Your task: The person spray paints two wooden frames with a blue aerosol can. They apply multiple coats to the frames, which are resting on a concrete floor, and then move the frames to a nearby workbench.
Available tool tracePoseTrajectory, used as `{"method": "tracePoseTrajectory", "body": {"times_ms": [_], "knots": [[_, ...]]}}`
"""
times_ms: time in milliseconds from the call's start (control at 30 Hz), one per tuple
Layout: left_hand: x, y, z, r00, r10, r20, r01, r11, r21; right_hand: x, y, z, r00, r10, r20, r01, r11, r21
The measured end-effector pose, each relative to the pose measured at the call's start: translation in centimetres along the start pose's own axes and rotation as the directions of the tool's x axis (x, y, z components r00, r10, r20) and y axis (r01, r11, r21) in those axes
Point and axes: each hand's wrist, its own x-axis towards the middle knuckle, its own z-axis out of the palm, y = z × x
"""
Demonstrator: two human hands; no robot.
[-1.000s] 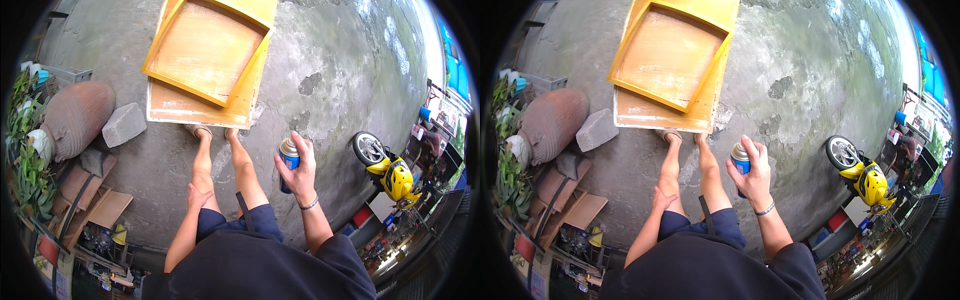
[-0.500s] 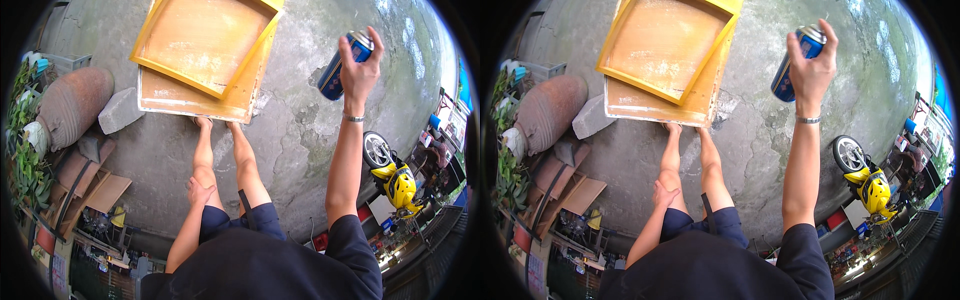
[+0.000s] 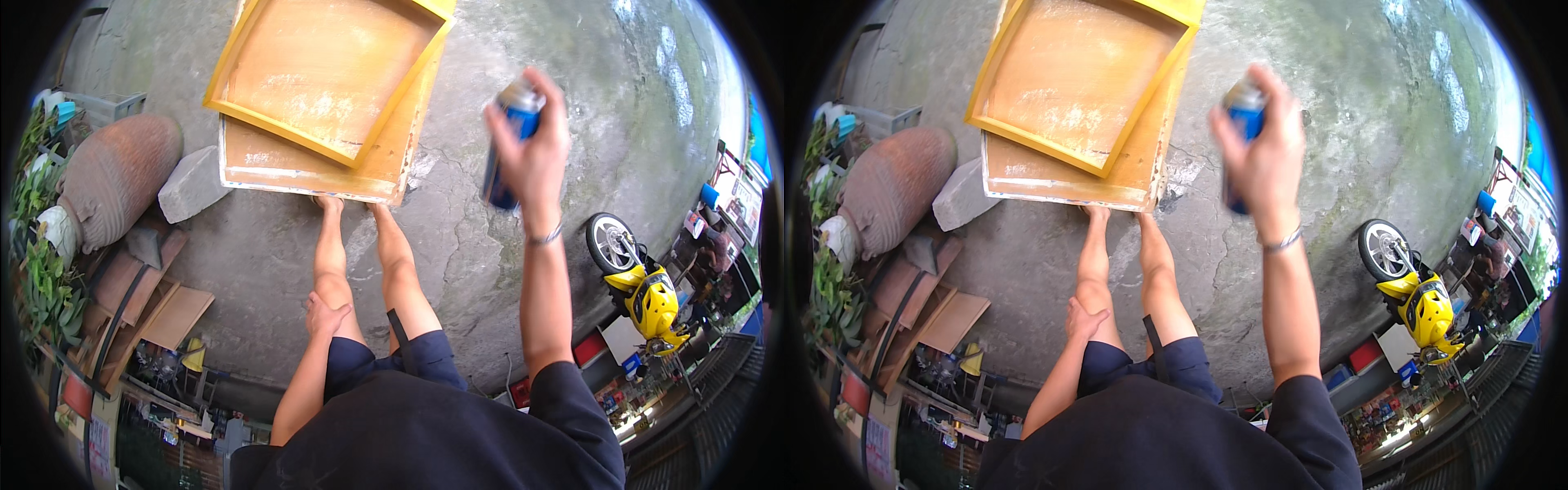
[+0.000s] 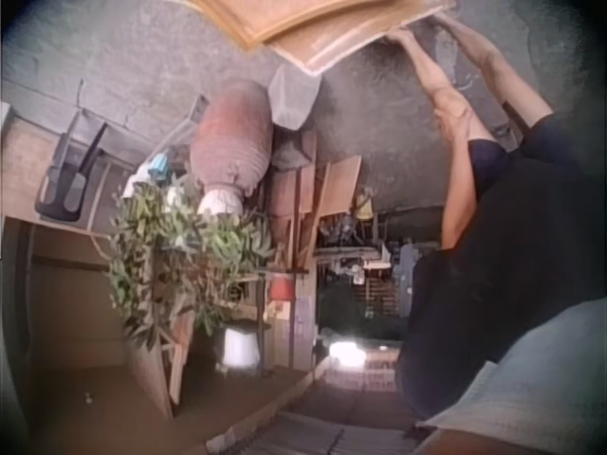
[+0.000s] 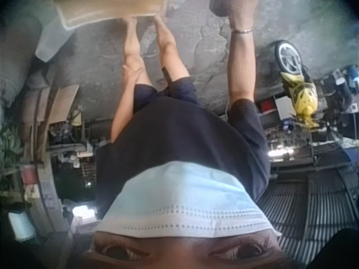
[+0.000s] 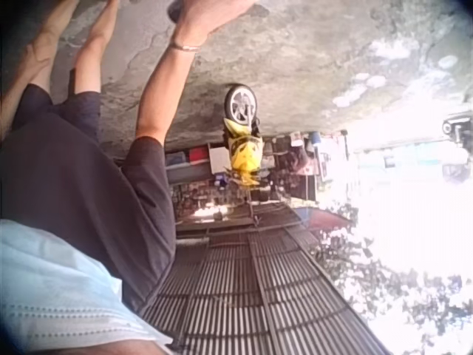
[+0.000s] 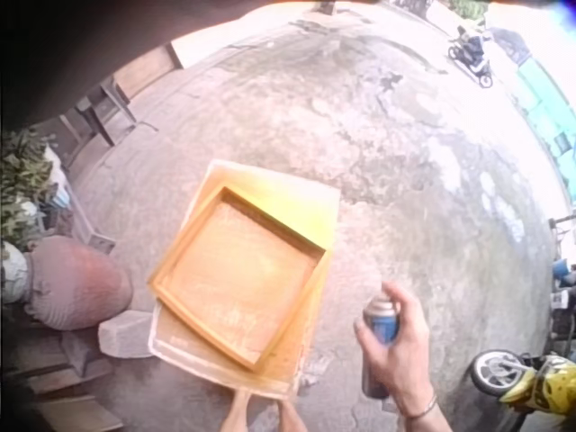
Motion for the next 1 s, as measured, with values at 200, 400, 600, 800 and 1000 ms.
{"method": "tracePoseTrajectory", "body": {"times_ms": [200, 400, 600, 800, 1000], "knots": [[-0.3, 0.2, 0.2, 1.0, 0.029, 0.003, -0.029, 0.997, -0.073, 7.3, 4.1, -1.4, 0.959, -0.098, -0.265, 0.048, 0.981, -0.191], [0.1, -0.8, 1.4, 1.0, 0.018, -0.019, -0.019, 0.996, -0.084, -0.3, 0.3, -0.5, 1.0, -0.025, -0.015, 0.024, 0.996, -0.087], [0.2, -0.8, 1.0, 0.999, 0.032, 0.01, -0.031, 0.997, -0.072, -13.0, -8.2, -1.6, 0.89, 0.142, 0.433, -0.157, 0.988, -0.001], [-0.1, -0.7, 0.6, 1.0, 0.022, 0.015, -0.021, 0.997, -0.072, -13.1, -8.3, -0.6, 0.89, 0.144, 0.432, -0.158, 0.987, -0.005], [0.3, -1.3, 0.4, 0.999, 0.036, 0.031, -0.034, 0.998, -0.059, -2.2, -0.7, 0.3, 0.991, 0.033, -0.132, -0.042, 0.997, -0.07]]}}
